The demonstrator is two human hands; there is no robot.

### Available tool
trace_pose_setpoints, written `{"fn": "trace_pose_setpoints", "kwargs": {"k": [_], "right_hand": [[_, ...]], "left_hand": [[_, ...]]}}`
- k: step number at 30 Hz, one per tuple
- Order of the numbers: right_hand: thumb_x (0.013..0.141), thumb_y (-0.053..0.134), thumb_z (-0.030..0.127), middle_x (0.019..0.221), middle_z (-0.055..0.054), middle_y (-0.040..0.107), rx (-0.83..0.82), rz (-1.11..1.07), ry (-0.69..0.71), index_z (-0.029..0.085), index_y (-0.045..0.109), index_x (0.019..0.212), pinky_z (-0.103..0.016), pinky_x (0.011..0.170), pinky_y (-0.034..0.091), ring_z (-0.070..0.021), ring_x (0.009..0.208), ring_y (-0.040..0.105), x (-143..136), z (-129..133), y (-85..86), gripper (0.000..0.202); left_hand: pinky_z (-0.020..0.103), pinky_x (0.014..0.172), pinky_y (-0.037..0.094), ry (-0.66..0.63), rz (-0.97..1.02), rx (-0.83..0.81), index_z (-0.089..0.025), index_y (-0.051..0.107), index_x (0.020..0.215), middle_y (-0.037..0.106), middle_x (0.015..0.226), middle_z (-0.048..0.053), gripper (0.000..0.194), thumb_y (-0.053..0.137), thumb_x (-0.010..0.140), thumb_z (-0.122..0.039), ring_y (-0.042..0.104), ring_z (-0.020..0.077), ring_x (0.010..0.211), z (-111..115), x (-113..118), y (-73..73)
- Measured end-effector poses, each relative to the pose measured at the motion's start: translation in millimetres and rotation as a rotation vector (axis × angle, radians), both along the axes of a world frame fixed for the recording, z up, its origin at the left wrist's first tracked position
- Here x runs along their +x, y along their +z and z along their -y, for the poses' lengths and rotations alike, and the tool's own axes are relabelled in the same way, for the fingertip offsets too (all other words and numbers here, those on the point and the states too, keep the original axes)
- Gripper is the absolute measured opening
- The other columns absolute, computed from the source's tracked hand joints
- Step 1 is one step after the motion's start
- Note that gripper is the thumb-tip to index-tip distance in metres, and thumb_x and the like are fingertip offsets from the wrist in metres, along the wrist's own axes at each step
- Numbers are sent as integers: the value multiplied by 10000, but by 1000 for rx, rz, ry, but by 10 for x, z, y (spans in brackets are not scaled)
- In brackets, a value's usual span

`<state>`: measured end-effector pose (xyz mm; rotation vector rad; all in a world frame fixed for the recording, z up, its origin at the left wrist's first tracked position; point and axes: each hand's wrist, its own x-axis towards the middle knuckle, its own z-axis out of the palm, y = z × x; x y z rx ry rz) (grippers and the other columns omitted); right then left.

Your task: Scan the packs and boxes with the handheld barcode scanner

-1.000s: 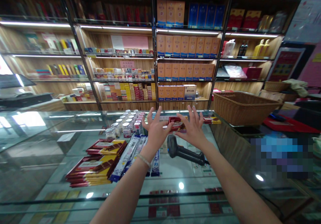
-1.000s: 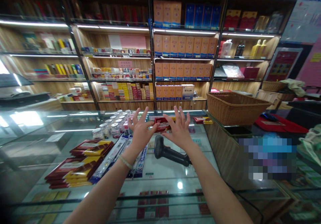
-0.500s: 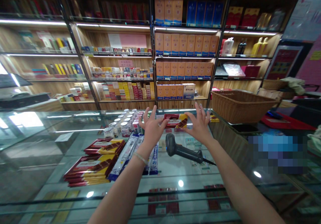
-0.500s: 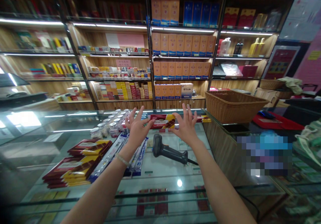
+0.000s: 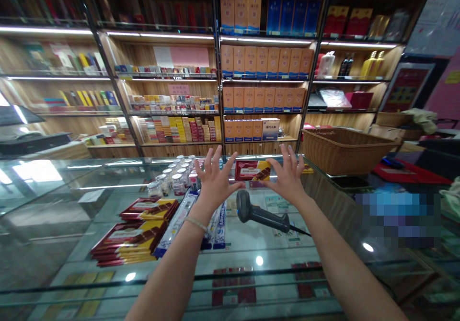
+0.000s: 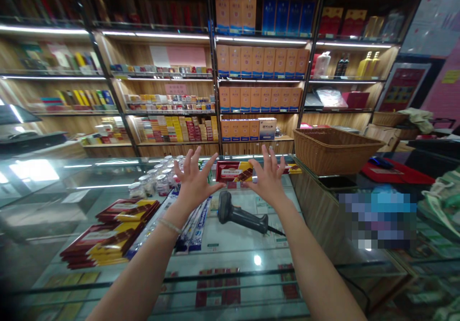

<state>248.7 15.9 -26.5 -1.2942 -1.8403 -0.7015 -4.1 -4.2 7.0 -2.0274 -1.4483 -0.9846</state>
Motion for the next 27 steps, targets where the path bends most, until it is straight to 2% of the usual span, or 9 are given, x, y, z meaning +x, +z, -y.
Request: {"fn": "trace_pose_setpoints", "kwargs": {"k": [7,12,15,21,27], "right_hand": [[799,794,481,1729,-149,61,-7,9,6,246,597,1298,-699,1199,130,-409,1563,131,-26,34,14,585],[818,777,508,1728,-153,76,-8,-12,-13,266,547,1394,-695,1198,129,-396,1566,132,-28,13,-3,666],[816,771,530,1725,-175,83,11,-62,-49,234,540,1407,-694,1196,126,-395,1563,132,-28,-3,-9,700],[859,727,533,1730,-149,109,-9,-86,-45,217,709,1113,-707,1192,89,-402,1555,158,-41,0,0,406],[861,743,455,1720,-166,164,-29,-73,-28,224,727,1113,-706,1193,65,-391,1566,140,-68,-24,-22,342]], "left_hand": [[665,1238,-86,-5,-41,11,-372,592,1409,256,1712,120,758,859,713,-512,180,406,1581,-18,-10,-27],[696,1231,-48,7,-58,21,-335,606,1377,247,1708,158,765,889,681,-477,178,412,1580,-12,-8,-15],[709,1229,-30,9,-53,17,-306,625,1348,239,1707,176,751,893,671,-492,180,421,1578,-29,-6,-19],[716,1229,-16,18,-77,4,-272,659,1302,221,1711,174,648,840,734,-526,190,422,1575,-71,-10,-33],[720,1229,-20,38,-88,-31,-283,677,1277,195,1723,133,649,865,705,-523,174,427,1577,-74,16,-11]]}}
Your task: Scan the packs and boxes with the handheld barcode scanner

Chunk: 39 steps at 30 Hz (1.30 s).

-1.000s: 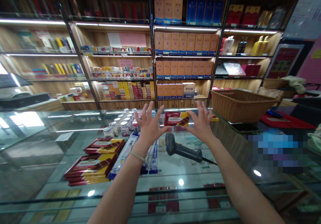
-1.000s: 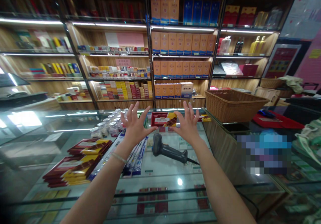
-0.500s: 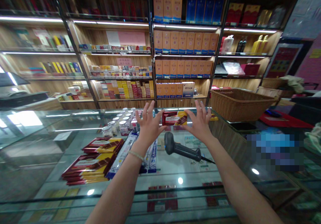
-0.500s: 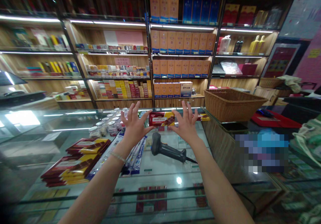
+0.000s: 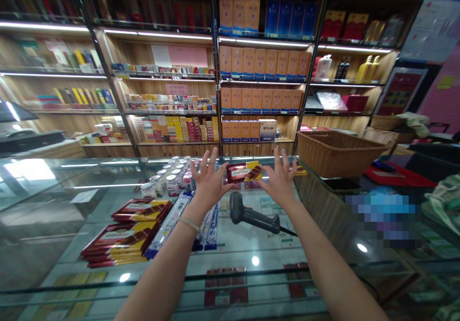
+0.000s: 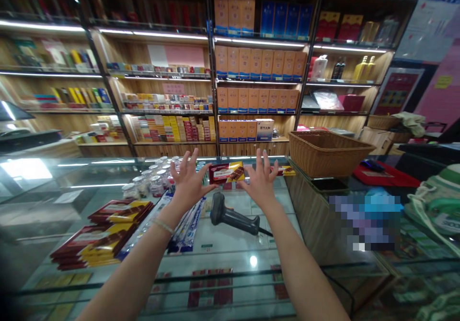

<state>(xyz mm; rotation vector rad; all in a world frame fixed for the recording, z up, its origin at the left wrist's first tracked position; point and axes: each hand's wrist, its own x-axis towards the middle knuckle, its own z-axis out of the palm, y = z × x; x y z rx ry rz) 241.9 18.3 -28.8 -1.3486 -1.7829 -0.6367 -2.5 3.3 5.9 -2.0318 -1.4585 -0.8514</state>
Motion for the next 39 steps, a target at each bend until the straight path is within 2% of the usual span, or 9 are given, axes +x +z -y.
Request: {"fn": "trace_pose_setpoints", "kwargs": {"k": [5,11,18,30,39], "right_hand": [[880,723,433,1729,-139,143,-6,-15,0,225,728,1130,-688,1208,45,-373,1575,125,5,-16,-1,326],[924,672,448,1729,-128,152,-26,16,23,222,738,1141,-705,1200,52,-365,1583,88,58,-47,144,320],[970,604,460,1728,-126,165,-57,59,24,243,722,1237,-711,1196,69,-378,1578,102,307,-52,257,364],[994,542,422,1737,-121,130,-100,75,-53,245,696,1260,-697,1216,26,-356,1589,72,948,90,204,355],[982,545,434,1728,-130,165,-54,64,-141,242,692,1280,-691,1217,16,-368,1575,120,1395,0,113,384]], "left_hand": [[728,1226,-7,9,-13,-23,-269,686,1276,185,1723,146,656,877,694,-502,172,439,1575,-12,40,77],[724,1228,-28,6,-17,-11,-264,711,1234,196,1721,145,581,842,728,-517,185,421,1576,-26,90,253],[735,1225,-8,-24,-58,-15,-227,751,1167,250,1704,159,536,767,783,-600,223,428,1562,-48,275,386],[756,1217,28,-133,-90,-88,-228,771,1099,265,1697,168,486,744,802,-611,210,410,1570,-165,905,393],[740,1227,25,-155,-49,-106,-235,741,1180,238,1707,169,543,760,785,-607,185,406,1577,-402,1395,238]]}}
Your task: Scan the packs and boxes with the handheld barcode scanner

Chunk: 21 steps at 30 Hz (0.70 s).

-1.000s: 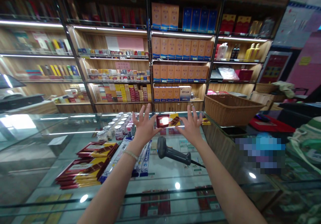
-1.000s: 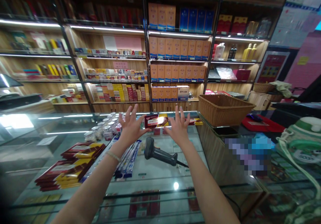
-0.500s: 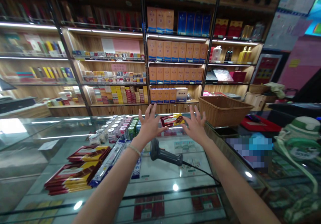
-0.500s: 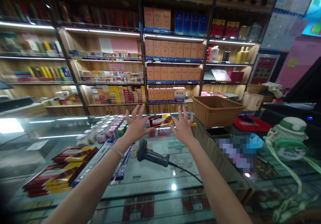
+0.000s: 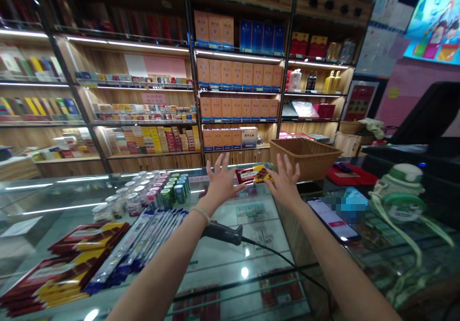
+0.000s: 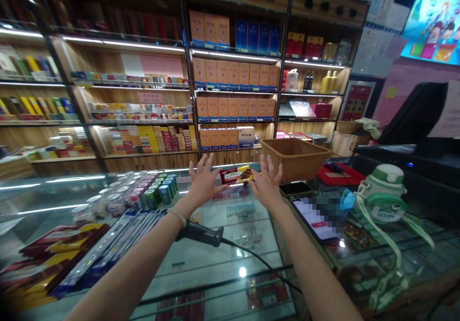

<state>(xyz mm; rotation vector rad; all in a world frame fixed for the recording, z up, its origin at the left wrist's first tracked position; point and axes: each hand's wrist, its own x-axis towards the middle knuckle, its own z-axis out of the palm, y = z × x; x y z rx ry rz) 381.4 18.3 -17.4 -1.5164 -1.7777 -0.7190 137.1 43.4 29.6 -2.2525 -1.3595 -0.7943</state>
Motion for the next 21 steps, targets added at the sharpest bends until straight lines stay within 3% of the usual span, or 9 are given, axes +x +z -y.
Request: {"fn": "trace_pose_setpoints", "kwargs": {"k": [8,21], "right_hand": [[970,581,429,1708,-156,216,39,-7,-50,242,708,1258,-712,1204,38,-370,1572,121,334,-132,8,366],[935,640,347,1692,-166,267,76,69,-75,204,715,1215,-697,1225,15,-344,1571,173,524,-569,-99,323]], "left_hand": [[719,1233,51,-23,11,-17,-236,731,1205,212,1715,167,612,791,744,-635,191,412,1571,-212,377,12],[718,1221,117,-12,28,-99,-254,703,1261,184,1722,174,601,726,802,-641,156,393,1587,-676,610,-85]]}}
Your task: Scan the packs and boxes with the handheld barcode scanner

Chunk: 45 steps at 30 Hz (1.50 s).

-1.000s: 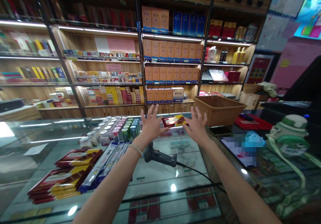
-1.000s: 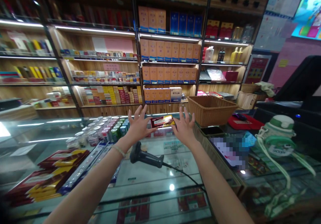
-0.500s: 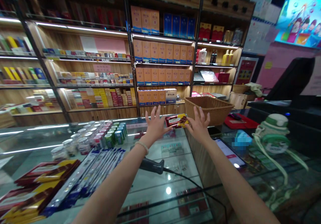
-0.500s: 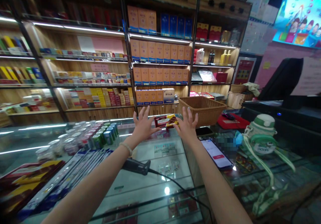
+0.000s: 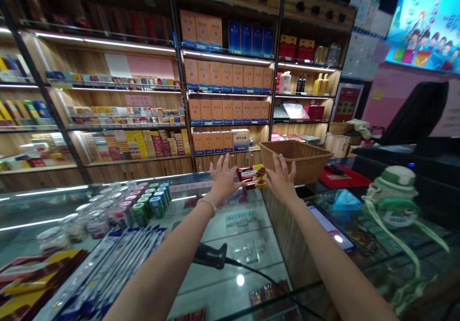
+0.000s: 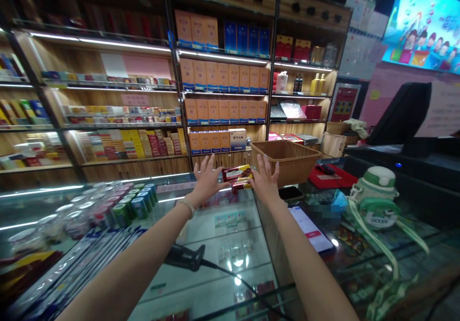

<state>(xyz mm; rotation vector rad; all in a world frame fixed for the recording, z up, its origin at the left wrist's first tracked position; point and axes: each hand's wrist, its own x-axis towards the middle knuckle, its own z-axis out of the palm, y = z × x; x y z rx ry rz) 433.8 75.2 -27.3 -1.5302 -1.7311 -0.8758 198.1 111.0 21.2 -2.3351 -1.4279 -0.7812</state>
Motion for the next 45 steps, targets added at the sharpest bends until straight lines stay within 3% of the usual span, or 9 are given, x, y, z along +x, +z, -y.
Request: {"fn": "trace_pose_setpoints", "kwargs": {"k": [18,33,40,45], "right_hand": [[978,527,259,1693,-157,260,-53,51,-8,154,703,1182,-666,1250,-28,-263,1598,126,132,-450,-367,289],[982,494,208,1691,-150,256,-90,49,-21,152,681,1240,-637,1268,-23,-253,1605,122,189,-568,-594,323],[985,498,192,1696,-128,249,-148,127,-50,152,709,1179,-633,1265,-84,-247,1606,116,215,-638,-681,290],[989,487,181,1693,-134,242,-174,183,-86,146,710,1200,-623,1254,-138,-264,1609,100,230,-668,-720,310]], "left_hand": [[714,1225,99,-24,-41,-115,-234,700,1248,146,1728,183,569,752,800,-582,134,373,1594,-578,251,-296],[747,1200,115,-58,-28,-187,-246,694,1208,143,1731,175,541,715,817,-620,126,386,1593,-797,387,-552],[759,1187,100,-67,-16,-228,-238,700,1172,130,1730,190,519,749,796,-593,124,410,1589,-816,409,-632],[753,1192,76,-7,-59,-310,-232,684,1238,80,1738,182,594,705,813,-647,61,402,1600,-830,424,-665]]}}
